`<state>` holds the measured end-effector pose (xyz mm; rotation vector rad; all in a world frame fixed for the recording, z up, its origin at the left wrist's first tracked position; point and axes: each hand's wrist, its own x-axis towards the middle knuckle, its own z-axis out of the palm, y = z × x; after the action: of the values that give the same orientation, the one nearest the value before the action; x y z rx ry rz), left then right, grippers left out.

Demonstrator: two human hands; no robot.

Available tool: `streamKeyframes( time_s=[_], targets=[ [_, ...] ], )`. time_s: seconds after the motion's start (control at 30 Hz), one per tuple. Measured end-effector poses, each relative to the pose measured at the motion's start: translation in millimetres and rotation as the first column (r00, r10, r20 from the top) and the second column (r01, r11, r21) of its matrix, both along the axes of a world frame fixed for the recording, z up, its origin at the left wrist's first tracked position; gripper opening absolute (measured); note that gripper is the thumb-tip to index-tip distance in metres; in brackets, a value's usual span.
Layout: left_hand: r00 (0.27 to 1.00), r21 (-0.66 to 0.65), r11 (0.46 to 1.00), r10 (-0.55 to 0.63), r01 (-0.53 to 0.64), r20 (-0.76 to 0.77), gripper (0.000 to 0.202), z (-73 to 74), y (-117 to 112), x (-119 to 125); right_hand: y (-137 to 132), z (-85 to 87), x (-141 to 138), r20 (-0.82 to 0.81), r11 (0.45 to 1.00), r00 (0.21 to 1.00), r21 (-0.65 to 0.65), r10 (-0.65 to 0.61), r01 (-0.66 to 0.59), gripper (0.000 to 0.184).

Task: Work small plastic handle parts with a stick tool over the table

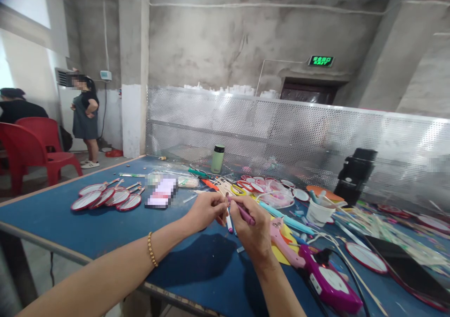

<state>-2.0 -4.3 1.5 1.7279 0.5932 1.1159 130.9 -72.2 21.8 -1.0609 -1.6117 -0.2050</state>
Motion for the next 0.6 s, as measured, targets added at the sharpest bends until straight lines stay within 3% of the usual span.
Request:
streamKeyframes(
  time_s=[0.6],
  targets=[
    [1.000, 0.008, 1.000, 0.004, -0.004, -0.008, 0.014, -0.3, 0.0, 0.0, -0.3, 1.3, -0.8, 0.022, 1.000, 1.000, -0.003, -0.020, 0.020, 0.012]
  ],
)
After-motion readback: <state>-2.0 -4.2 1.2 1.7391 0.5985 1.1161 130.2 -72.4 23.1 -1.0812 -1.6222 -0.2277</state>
